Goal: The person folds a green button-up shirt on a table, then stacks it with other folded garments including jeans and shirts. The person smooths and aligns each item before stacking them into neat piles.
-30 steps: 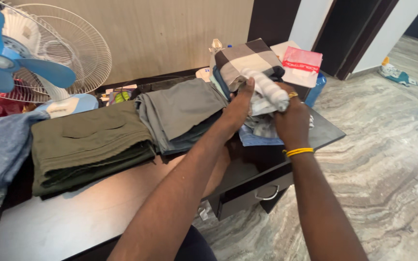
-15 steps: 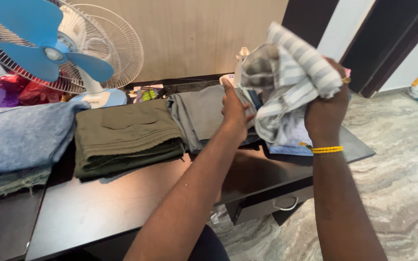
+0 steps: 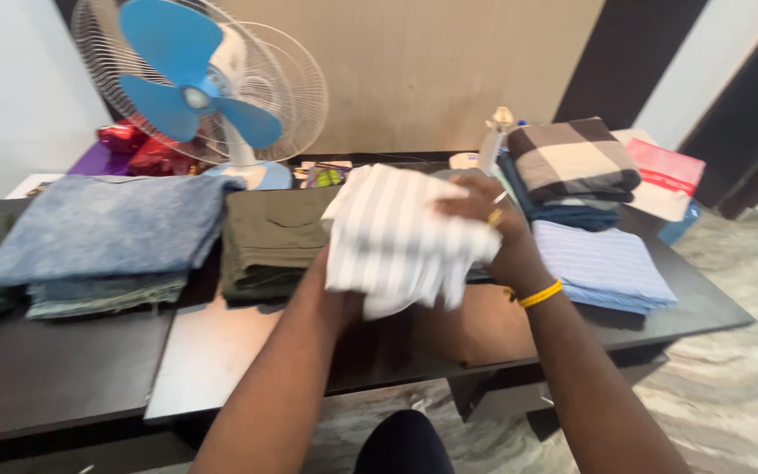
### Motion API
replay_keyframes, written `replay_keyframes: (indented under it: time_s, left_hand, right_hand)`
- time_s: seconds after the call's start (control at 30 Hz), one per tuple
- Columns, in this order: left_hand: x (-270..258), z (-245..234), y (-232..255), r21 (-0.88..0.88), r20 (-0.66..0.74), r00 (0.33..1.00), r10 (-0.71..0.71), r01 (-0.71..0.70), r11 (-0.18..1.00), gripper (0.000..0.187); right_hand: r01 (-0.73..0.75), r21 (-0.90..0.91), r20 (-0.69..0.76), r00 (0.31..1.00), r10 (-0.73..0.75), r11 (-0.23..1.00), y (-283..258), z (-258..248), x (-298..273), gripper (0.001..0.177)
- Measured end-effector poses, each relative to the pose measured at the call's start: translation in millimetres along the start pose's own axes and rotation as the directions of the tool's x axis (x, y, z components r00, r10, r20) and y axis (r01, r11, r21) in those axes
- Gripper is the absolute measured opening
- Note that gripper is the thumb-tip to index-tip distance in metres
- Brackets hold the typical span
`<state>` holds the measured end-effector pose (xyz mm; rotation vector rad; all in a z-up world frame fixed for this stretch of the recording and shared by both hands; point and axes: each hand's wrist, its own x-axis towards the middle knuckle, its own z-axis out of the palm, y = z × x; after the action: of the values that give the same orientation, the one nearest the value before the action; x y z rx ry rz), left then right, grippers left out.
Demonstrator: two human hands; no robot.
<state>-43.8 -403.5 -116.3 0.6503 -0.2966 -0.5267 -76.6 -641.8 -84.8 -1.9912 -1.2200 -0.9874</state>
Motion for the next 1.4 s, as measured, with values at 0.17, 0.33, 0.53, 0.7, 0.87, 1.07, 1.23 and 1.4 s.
replay_keyframes:
  time_s: [0.17, 0.33, 0.53, 0.7, 0.87, 1.07, 1.23, 1.4]
  left_hand:
    - [-51, -41, 38, 0.024, -0.079, 0.995, 0.06, -0.058, 0.998, 0.08]
    - [-84, -76, 60, 0.295, -0.289, 0.955, -0.067, 0.156, 0.943, 0.071]
    - [-115, -83, 64, 0.278, -0.178, 0.982, 0.063, -0.012, 0.961, 0.076]
    - [-139, -81, 72, 0.315, -0.212, 0.953, 0.215, -0.142, 0.939, 0.075]
    - [-166, -93, 106, 0.435, -0.176, 0.922, 0.346, -0.242, 0.867, 0.072]
    - [-232, -121, 144, 0.533, -0.262, 0.838, 0.479, -0.288, 0.795, 0.071]
    - [-292, -139, 173, 0.609, -0.384, 0.828, 0.409, -0.106, 0.786, 0.076]
    - [-361, -156, 208, 0.642, -0.421, 0.877, 0.234, 0.106, 0.759, 0.081]
  right_hand:
    - [-0.091, 0.152, 0.292, 0.956, 0.043, 0.984, -10, 53, 0, 0.046]
    - [-0.134, 0.3, 0.313, 0.949, 0.035, 0.945, -14, 76, -4, 0.044]
    - [-0.512, 0.842, 0.364, 0.772, 0.521, 0.171, -31, 108, -12, 0.073]
    - [-0.405, 0.852, 0.523, 0.642, 0.561, -0.331, -48, 136, 2, 0.091]
    - [-0.508, 0.807, 0.589, 0.661, 0.465, -0.302, -75, 176, 29, 0.086]
    - [-0.564, 0.655, 0.705, 0.696, 0.138, -0.503, -110, 219, 57, 0.076]
    - [-0.697, 0.577, 0.816, 0.513, 0.266, -0.426, -153, 263, 92, 0.062]
    - [-0.734, 0.591, 0.805, 0.514, 0.297, -0.335, -179, 312, 115, 0.046]
